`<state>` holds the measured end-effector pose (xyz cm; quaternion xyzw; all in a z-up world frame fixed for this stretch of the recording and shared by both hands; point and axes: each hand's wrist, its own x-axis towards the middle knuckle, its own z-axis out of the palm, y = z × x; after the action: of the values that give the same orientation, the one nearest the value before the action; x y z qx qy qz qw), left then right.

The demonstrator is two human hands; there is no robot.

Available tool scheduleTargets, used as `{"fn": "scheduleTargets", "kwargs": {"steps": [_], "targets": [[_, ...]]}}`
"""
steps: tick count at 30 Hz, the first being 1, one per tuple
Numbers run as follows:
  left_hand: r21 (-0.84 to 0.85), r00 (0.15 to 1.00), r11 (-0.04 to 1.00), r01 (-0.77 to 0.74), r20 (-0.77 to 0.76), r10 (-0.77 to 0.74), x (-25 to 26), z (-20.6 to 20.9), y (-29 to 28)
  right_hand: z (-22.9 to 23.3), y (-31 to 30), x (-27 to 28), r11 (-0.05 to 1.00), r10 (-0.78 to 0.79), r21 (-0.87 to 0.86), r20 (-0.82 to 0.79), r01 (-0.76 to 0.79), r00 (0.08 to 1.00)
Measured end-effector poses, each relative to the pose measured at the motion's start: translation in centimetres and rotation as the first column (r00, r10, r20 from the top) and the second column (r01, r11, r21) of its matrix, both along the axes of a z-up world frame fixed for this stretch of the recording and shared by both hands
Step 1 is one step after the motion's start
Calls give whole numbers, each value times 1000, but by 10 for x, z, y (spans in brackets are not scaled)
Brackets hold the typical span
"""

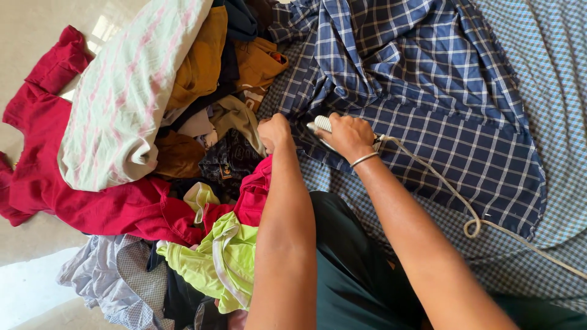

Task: The person irons a blue checkered shirt laid out on a checkered cloth on the floor. They repeatedly smooth the fabric with their hands and move the iron across different sections of the shirt, including the sleeves and body, to remove wrinkles.

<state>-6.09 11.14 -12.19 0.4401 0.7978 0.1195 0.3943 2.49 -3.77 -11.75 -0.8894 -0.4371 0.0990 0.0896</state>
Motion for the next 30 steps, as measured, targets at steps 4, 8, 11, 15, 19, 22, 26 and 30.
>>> {"fn": "scheduleTargets", "kwargs": {"steps": [4,8,11,15,19,22,26,30], "targets": [[-5,1000,1000,10,26,-10,-4,-4,0,-4,5,6,996,-89,10,-35,90,995],[-17,999,1000,26,26,-26,-2,-3,0,1,-1,20,980,-196,-44,-80,193,977],[-39,999,998,38,12,-38,-5,-5,1,4,-13,33,965,-259,-77,-89,252,962],[-17,1000,1000,24,17,-24,-2,-7,1,6,-31,49,948,-312,-68,-25,310,950],[-29,997,996,79,-25,-79,-1,-10,2,5,-47,57,930,-363,-74,-27,360,931],[-20,992,994,104,-65,-105,3,-10,3,4,-59,59,926,-373,-84,-43,369,927],[33,983,989,143,-120,-138,4,-9,4,2,-71,60,932,-348,-117,-33,342,937],[145,953,963,226,-239,-187,8,-12,4,2,-88,59,972,-204,-119,7,204,979]]}}
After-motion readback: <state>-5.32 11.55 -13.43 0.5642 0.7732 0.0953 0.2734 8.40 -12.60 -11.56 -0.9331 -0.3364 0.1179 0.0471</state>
